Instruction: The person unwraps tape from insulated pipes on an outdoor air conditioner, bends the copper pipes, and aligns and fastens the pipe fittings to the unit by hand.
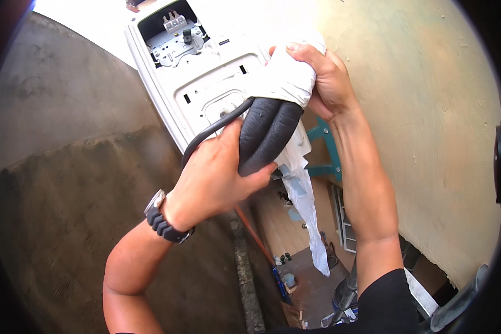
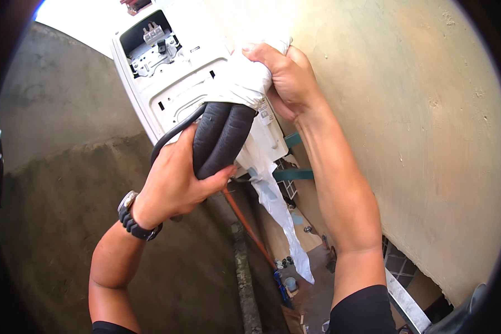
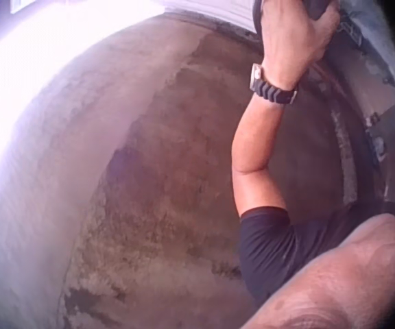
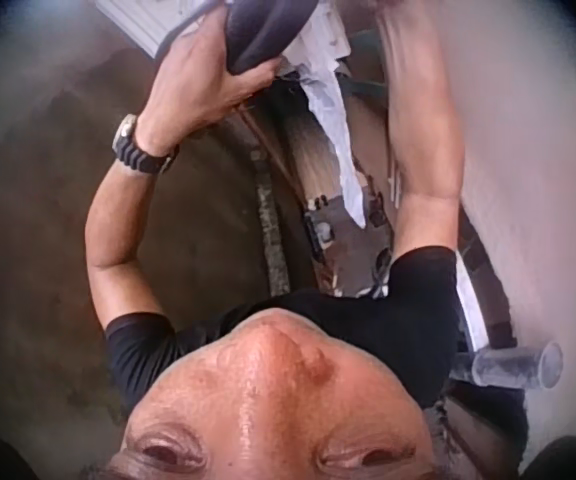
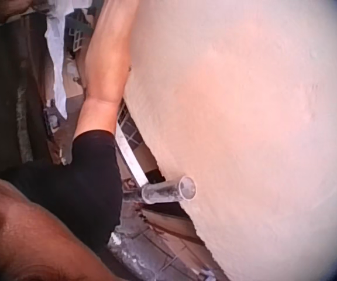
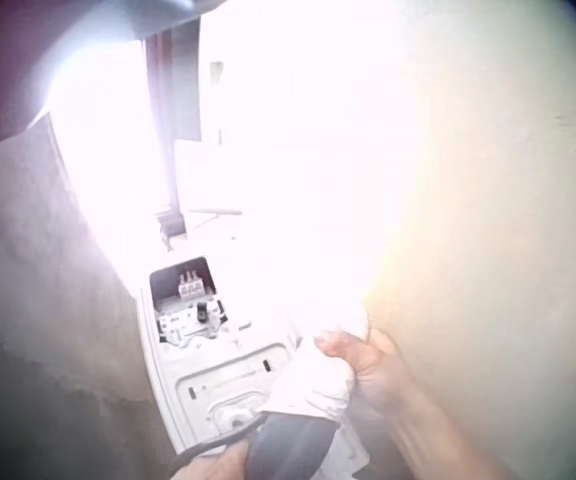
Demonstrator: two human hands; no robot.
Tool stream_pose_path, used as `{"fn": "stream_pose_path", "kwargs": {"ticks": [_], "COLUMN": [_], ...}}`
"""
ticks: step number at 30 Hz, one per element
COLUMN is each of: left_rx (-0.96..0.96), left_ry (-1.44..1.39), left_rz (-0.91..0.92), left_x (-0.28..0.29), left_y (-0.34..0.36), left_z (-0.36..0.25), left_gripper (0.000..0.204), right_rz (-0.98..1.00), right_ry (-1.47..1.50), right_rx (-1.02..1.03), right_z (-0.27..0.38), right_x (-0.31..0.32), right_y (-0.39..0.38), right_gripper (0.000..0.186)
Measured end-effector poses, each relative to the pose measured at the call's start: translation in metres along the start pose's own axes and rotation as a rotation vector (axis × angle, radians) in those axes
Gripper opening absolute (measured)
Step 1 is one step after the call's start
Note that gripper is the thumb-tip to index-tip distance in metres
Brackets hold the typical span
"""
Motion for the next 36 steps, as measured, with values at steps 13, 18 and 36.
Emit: {"fn": "stream_pose_path", "kwargs": {"ticks": [13,18,36], "left_rx": [-0.126,-0.127,-0.328], "left_ry": [0.033,0.000,0.138], "left_rz": [-0.131,-0.108,-0.337], "left_x": [0.026,0.011,0.017], "left_y": [0.007,0.016,0.019], "left_z": [-0.023,-0.019,-0.023], "left_gripper": [0.073,0.072,0.070], "right_rz": [0.040,0.124,0.023], "right_ry": [0.363,0.334,-0.031], "right_rx": [-0.191,-0.215,0.060], "right_z": [0.005,0.004,0.003], "right_x": [0.004,0.020,-0.029], "right_y": [0.056,0.063,0.007], "right_gripper": [0.037,0.037,0.044]}}
Point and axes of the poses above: each hand's wrist, its own y-axis towards the middle knuckle, its own x-axis out of the back of the hand, z = x × y, the point moved 6 cm from there along y, towards the middle knuckle, and after that the axes turned 11 degrees about -y, right-handed, at the moved point
